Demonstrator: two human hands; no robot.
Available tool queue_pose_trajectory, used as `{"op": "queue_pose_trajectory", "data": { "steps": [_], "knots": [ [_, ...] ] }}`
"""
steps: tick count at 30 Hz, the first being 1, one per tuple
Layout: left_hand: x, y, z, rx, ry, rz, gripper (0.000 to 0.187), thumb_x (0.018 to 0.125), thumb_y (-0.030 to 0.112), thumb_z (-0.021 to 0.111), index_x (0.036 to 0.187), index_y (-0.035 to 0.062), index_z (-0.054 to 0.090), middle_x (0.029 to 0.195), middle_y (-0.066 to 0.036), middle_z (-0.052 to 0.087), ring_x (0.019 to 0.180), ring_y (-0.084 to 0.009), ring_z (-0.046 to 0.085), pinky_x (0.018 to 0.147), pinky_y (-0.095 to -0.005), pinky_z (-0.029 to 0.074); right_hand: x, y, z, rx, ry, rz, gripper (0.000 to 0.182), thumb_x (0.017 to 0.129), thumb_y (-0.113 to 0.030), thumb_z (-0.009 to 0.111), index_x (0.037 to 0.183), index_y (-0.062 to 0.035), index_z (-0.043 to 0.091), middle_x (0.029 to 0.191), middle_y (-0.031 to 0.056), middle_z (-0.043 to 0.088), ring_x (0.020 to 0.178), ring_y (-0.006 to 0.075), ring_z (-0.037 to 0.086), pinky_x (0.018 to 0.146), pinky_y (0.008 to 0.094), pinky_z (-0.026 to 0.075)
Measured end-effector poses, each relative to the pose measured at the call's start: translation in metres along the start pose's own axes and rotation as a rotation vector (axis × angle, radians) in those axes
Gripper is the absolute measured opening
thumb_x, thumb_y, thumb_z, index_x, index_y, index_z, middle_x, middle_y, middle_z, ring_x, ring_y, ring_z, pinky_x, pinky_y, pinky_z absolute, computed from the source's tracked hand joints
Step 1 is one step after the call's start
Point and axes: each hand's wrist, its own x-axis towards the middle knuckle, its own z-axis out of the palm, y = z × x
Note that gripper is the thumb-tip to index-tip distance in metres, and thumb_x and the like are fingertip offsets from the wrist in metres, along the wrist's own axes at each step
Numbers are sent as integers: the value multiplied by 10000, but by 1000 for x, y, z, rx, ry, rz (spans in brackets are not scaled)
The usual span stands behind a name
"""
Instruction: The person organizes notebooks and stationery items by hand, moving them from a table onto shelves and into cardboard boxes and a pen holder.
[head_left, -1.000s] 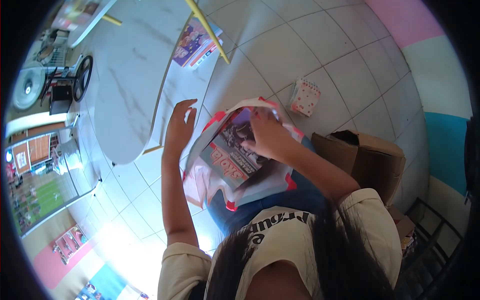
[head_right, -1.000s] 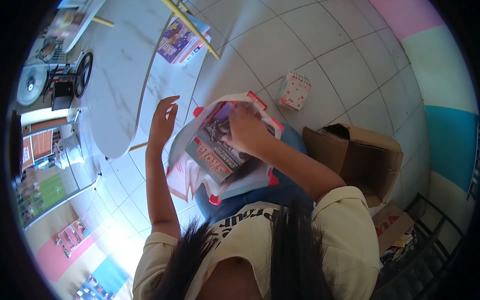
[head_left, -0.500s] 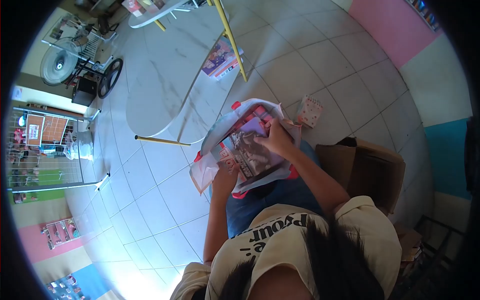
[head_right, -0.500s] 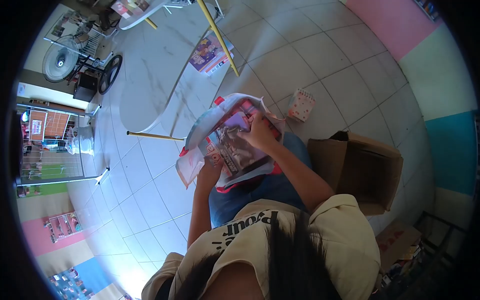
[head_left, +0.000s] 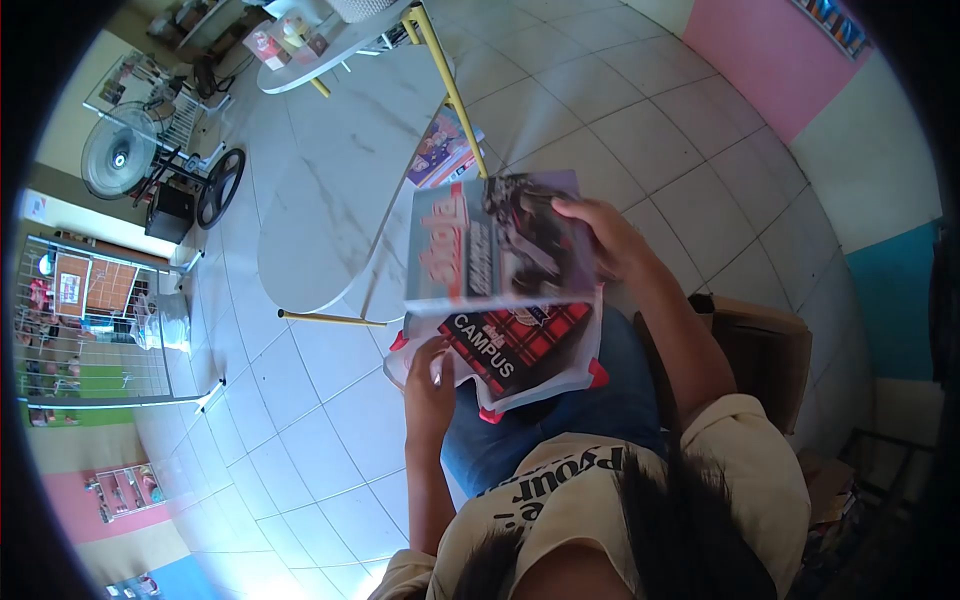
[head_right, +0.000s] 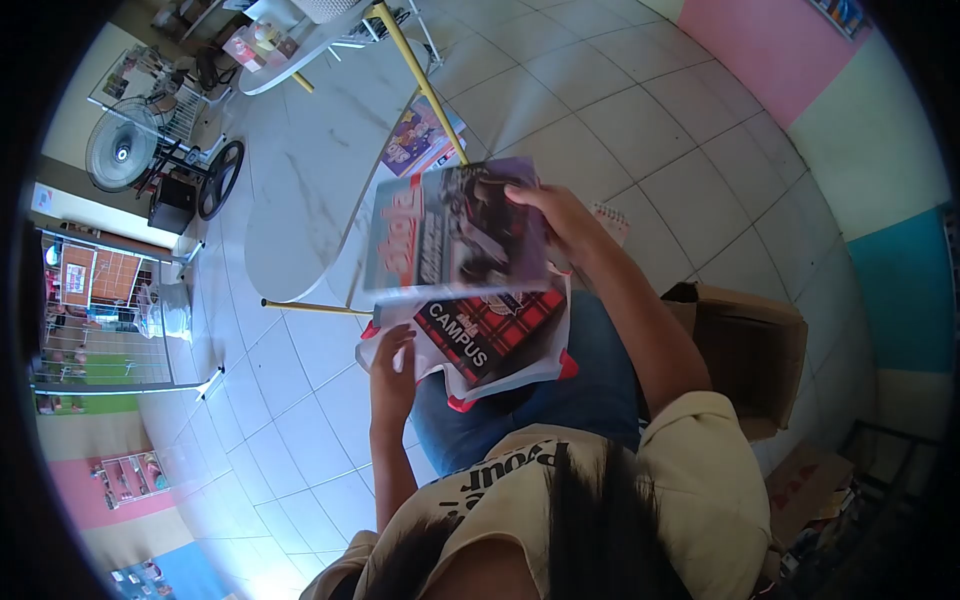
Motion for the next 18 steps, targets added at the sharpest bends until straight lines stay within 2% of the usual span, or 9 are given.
{"op": "queue_pose_trajectory", "data": {
  "steps": [1, 2, 5, 6, 9, 12, 15, 17, 18],
  "knots": [
    [6, 0, 1, 231, -69, 70, 325, 874, 91, 582, 1185, 17, 524, 1054, -163, 620, 952, -303, 601, 842, -383, 458, 10, -3, 3, -53, 35, -7, 321, 803, -189, 688, 1044, 6, 605, 880, 61, 642, 733, 168, 642, 668, 300, 516],
    [7, 1, 4, 290, -140, 114, 340, 855, 178, 603, 1145, 7, 555, 1058, -193, 615, 954, -367, 587, 832, -432, 461, 21, -2, 13, -105, 70, -12, 317, 792, -185, 699, 1032, 0, 607, 873, 66, 640, 728, 176, 642, 668, 312, 518],
    [6, -14, 22, 396, -401, -52, 399, 858, 280, 601, 1144, 5, 560, 1064, -199, 611, 960, -358, 593, 830, -437, 466, 83, 22, 33, -173, 211, -55, 231, 785, -177, 700, 955, -56, 601, 837, 51, 618, 716, 181, 630, 649, 327, 531],
    [5, -26, 31, 424, -415, -47, 434, 857, 370, 580, 1101, 11, 580, 980, -206, 634, 913, -358, 614, 797, -452, 479, 110, 39, 35, -179, 267, -69, 191, 787, -175, 695, 922, -81, 597, 823, 41, 609, 713, 179, 625, 640, 328, 537],
    [17, -29, 40, 561, -624, -264, 404, 861, 393, 567, 1015, 21, 600, 856, -198, 651, 843, -365, 632, 762, -464, 487, 192, 79, 38, 33, 242, 133, 169, 778, -118, 711, 848, -76, 562, 818, 41, 594, 691, 198, 608, 653, 344, 544],
    [28, -39, 39, 492, -594, -309, 382, 864, 395, 559, 939, 23, 609, 842, -200, 659, 831, -371, 637, 736, -465, 487, 230, 88, 87, 369, 454, 106, 168, 798, -59, 696, 825, -22, 534, 773, 64, 561, 641, 215, 567, 642, 382, 552],
    [44, -46, 36, 386, -518, -350, 434, 878, 403, 546, 887, -27, 602, 845, -245, 650, 834, -392, 632, 739, -470, 481, 275, 93, 110, 412, 518, 67, 167, 785, -59, 698, 824, -42, 537, 780, 66, 565, 667, 189, 562, 580, 346, 519],
    [49, -60, 36, 343, -440, -347, 482, 884, 413, 540, 873, -66, 595, 844, -281, 636, 843, -409, 627, 755, -475, 479, 333, 112, 108, 363, 506, 38, 165, 770, -60, 694, 825, -54, 538, 785, 68, 567, 669, 168, 555, 530, 316, 467],
    [56, -61, 33, 396, -529, -427, 575, 887, 444, 531, 886, -130, 569, 854, -332, 617, 867, -436, 620, 778, -485, 476, 358, 115, 104, 338, 501, 24, 165, 763, -60, 692, 825, -59, 539, 788, 69, 569, 671, 157, 551, 504, 301, 441]
  ]
}}
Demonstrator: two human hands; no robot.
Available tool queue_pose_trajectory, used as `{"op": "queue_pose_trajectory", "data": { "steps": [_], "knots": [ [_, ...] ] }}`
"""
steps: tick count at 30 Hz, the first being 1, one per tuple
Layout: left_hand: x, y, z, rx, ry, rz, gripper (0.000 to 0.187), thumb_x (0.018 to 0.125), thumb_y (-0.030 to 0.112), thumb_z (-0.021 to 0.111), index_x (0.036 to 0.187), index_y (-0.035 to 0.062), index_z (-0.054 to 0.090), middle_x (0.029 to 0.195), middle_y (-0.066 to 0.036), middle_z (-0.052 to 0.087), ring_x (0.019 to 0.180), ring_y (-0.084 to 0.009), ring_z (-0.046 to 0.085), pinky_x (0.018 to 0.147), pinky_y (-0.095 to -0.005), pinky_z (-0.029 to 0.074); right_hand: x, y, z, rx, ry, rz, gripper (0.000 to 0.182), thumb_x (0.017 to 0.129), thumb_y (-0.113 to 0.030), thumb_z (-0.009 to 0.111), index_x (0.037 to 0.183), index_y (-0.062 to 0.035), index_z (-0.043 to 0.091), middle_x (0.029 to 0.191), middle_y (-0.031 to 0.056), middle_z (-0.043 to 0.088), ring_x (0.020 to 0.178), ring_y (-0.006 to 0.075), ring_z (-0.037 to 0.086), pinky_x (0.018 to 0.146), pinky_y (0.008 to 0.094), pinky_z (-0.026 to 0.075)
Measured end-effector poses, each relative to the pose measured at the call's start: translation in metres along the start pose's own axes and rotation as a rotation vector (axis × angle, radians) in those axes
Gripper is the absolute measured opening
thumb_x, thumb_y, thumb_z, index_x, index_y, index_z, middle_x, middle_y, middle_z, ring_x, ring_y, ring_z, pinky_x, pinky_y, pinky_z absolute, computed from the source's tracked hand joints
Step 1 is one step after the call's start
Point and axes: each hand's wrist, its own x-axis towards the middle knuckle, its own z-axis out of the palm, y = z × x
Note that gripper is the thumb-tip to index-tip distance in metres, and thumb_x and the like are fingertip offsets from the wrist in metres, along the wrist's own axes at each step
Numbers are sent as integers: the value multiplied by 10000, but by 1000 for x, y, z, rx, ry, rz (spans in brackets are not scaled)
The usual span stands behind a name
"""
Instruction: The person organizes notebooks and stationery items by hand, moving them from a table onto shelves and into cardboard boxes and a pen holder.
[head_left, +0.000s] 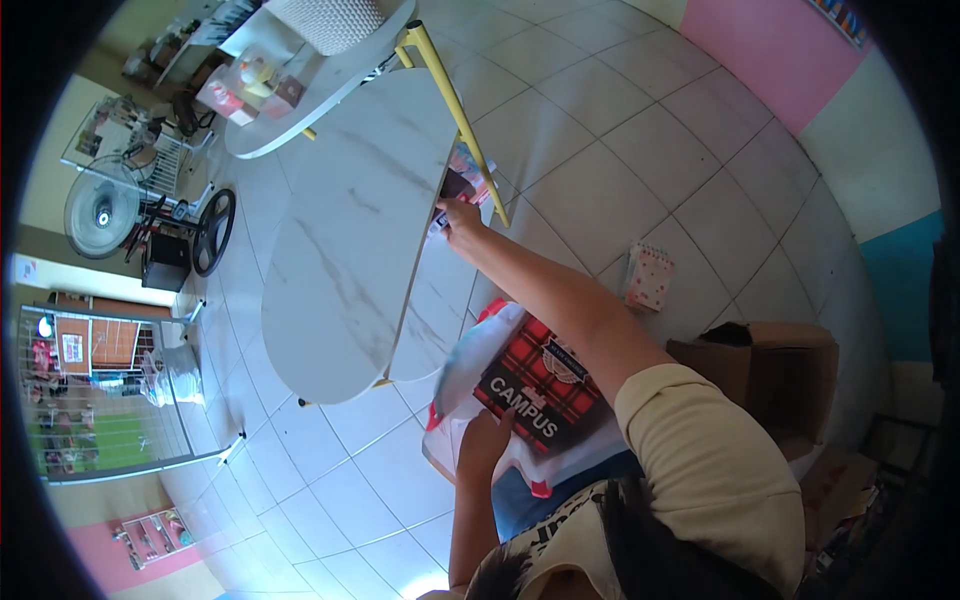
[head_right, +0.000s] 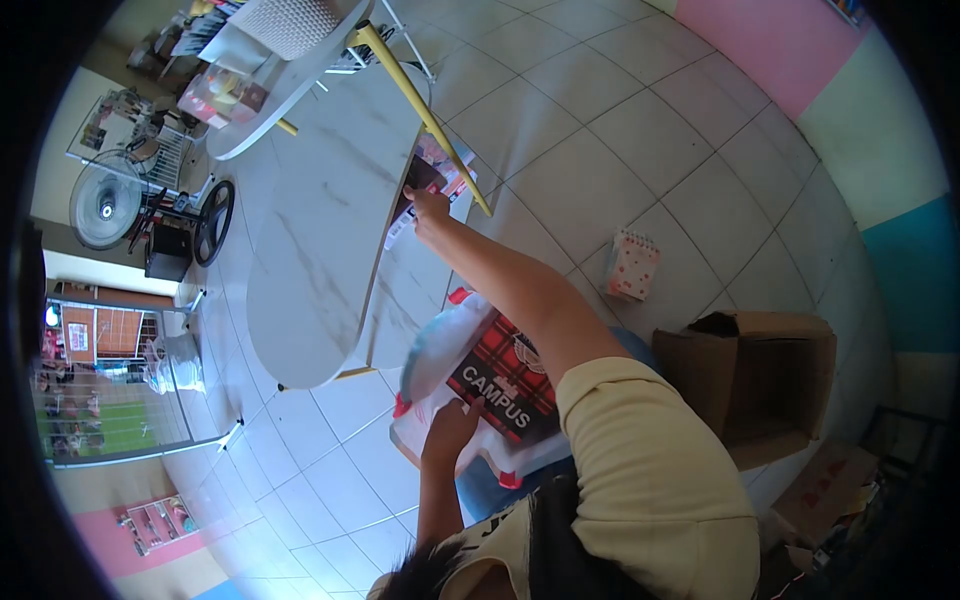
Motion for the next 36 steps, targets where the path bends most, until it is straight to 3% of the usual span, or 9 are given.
{"op": "queue_pose_trajectory", "data": {
  "steps": [4, 8, 14, 17, 20, 22, 26, 32, 36],
  "knots": [
    [23, -8, 9, -11, -249, -241, 799, 855, 550, 529, 1148, -187, 435, 1055, -388, 563, 1064, -456, 555, 914, -444, 442, 52, -12, 21, -11, 55, -81, 515, 701, -165, 776, 1103, 43, 530, 1069, 162, 596, 909, 253, 571, 735, 391, 458],
    [27, -19, 40, -308, -54, -135, 811, 843, 473, 599, 1202, -179, 277, 1127, -362, 543, 1076, -459, 551, 907, -436, 447, 68, -23, 10, -92, 222, -152, 662, 704, -115, 744, 1261, 0, 406, 1153, 166, 544, 995, 260, 554, 884, 361, 430],
    [24, -20, 49, -446, -32, -316, 765, 827, 402, 657, 1264, -110, 295, 1133, -329, 558, 1092, -441, 552, 921, -430, 434, 79, -15, 16, -291, 302, -333, 730, 669, -22, 674, 1319, -37, 342, 1184, 147, 460, 1024, 249, 536, 823, 311, 473],
    [37, -43, 74, -632, 100, -120, 736, 797, 344, 712, 1263, -88, 339, 1141, -291, 566, 1104, -402, 554, 939, -411, 426, 40, -30, 14, -386, 256, -261, 675, 706, -116, 677, 1293, 0, 365, 1168, 140, 493, 1068, 201, 489, 905, 313, 394],
    [47, -46, 88, -699, 262, 6, 758, 749, 320, 766, 1266, -75, 378, 1162, -252, 573, 1112, -365, 556, 952, -389, 422, -2, -24, -19, -717, -157, -241, 677, 724, -200, 713, 1296, 7, 416, 1170, 127, 526, 1053, 218, 525, 910, 323, 406],
    [27, -7, 56, -648, 224, -203, 797, 726, 355, 775, 1278, -64, 380, 1170, -252, 581, 1108, -367, 563, 948, -395, 421, -85, -62, -47, -728, -517, -34, 558, 788, -277, 708, 1235, -6, 513, 1152, 103, 576, 1046, 216, 570, 940, 338, 415],
    [34, -31, 77, -555, 293, -179, 728, 729, 370, 771, 1227, -52, 447, 1120, -234, 610, 1065, -350, 588, 909, -388, 446, -206, -121, -118, -838, -912, -481, 282, 931, -183, 556, 1164, -25, 570, 1106, 93, 608, 1040, 170, 595, 900, 299, 455],
    [4, -10, 75, -612, 476, -184, 661, 713, 304, 801, 1148, -76, 478, 1063, -225, 628, 931, -306, 642, 807, -368, 502, -296, -88, -225, -954, -540, -671, 231, 910, -190, 578, 1013, 16, 588, 981, 129, 642, 879, 158, 640, 780, 278, 493],
    [-32, 23, 75, -760, 684, 2, 704, 670, 263, 835, 1157, -36, 423, 963, -196, 612, 939, -304, 608, 836, -358, 474, -305, -38, -281, -1313, -302, -992, 315, 840, -202, 634, 1073, -7, 552, 1105, 187, 575, 1039, 301, 573, 877, 380, 451]
  ]
}}
